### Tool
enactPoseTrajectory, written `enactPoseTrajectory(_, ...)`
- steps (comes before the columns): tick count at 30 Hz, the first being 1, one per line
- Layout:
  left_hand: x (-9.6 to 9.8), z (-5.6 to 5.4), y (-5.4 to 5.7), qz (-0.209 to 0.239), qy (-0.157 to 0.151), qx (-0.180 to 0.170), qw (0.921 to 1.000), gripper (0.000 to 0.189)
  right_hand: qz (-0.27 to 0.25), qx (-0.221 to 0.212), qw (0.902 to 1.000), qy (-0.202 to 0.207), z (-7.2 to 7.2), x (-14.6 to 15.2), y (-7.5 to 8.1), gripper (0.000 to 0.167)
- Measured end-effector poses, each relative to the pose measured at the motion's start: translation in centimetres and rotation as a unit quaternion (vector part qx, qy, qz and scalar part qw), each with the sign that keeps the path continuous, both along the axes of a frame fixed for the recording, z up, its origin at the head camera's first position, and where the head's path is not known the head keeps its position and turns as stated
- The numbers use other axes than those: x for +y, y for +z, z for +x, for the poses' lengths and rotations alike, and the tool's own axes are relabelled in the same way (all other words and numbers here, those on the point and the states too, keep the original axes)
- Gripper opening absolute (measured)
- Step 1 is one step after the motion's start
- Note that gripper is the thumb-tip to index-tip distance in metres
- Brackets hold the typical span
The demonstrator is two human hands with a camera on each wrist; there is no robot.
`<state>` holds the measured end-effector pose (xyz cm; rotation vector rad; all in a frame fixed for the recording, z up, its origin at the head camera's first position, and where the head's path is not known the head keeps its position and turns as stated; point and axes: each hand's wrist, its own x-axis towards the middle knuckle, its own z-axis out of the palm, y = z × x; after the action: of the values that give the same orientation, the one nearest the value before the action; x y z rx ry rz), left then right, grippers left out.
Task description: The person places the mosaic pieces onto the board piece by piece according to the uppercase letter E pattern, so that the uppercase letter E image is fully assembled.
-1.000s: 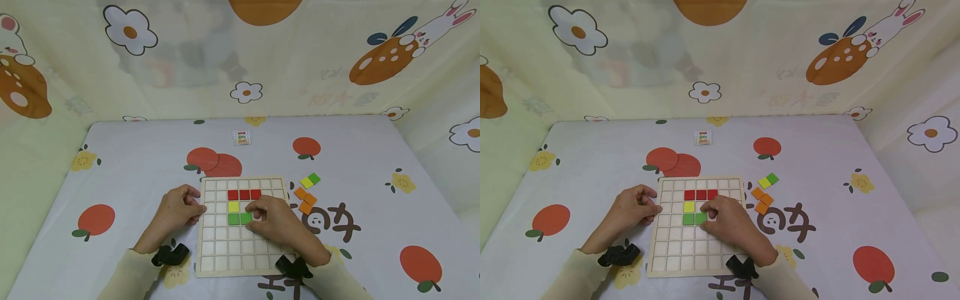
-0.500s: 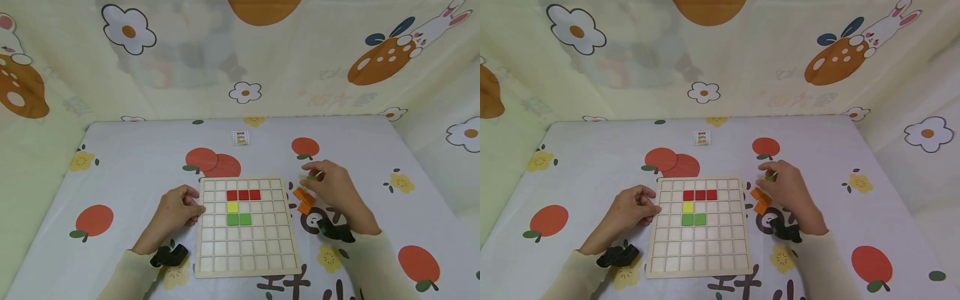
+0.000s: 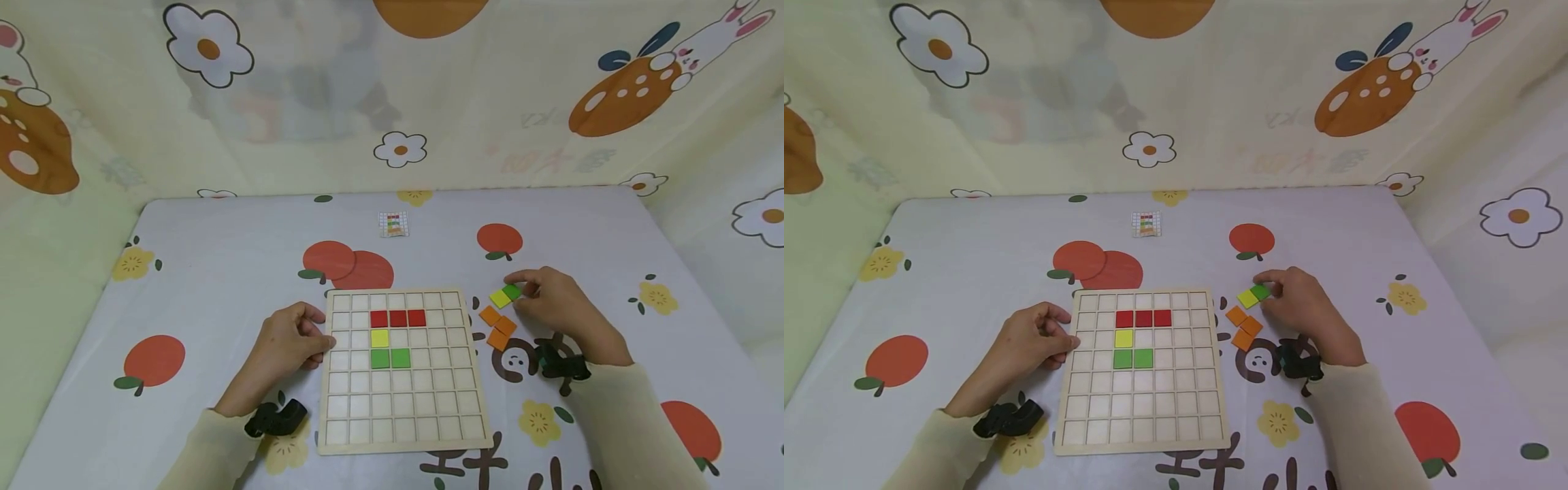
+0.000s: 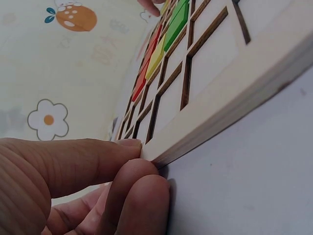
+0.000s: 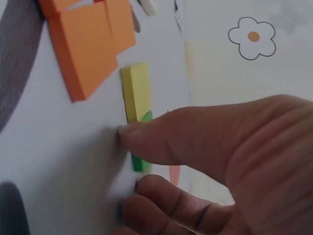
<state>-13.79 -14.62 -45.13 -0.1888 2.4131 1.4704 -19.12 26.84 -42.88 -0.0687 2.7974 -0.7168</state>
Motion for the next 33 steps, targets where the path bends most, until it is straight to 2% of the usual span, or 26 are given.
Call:
enactPoseTrajectory(5,0.1,-0.1,-0.1,-0.001,0.003,-0.004,1.0000,0.035,0.010,0.007,0.9999,-0.007,0.1,0.4,-0.2,0.030)
enactPoseTrajectory(9,0.1,-0.1,-0.2,-0.001,0.003,-0.006,1.0000,0.035,0.012,0.022,0.9995,-0.021,0.5,0.7,-0.3,0.030)
enactPoseTrajectory(16,0.1,-0.2,-0.3,-0.009,0.005,-0.006,0.9999,0.035,-0.023,0.062,0.9971,-0.039,1.4,0.6,-0.3,0.022)
enactPoseTrajectory(23,0.0,-0.1,-0.3,-0.008,0.004,-0.007,0.9999,0.035,-0.057,0.018,0.9975,-0.036,1.9,1.1,-0.2,0.028)
enactPoseTrajectory(28,0.1,-0.2,-0.2,-0.006,0.003,-0.009,0.9999,0.036,-0.043,0.007,0.9988,-0.024,2.2,1.3,0.0,0.033)
enactPoseTrajectory(33,0.1,-0.2,-0.2,-0.007,0.002,-0.009,0.9999,0.036,-0.007,0.003,0.9999,-0.011,2.2,1.1,0.3,0.034)
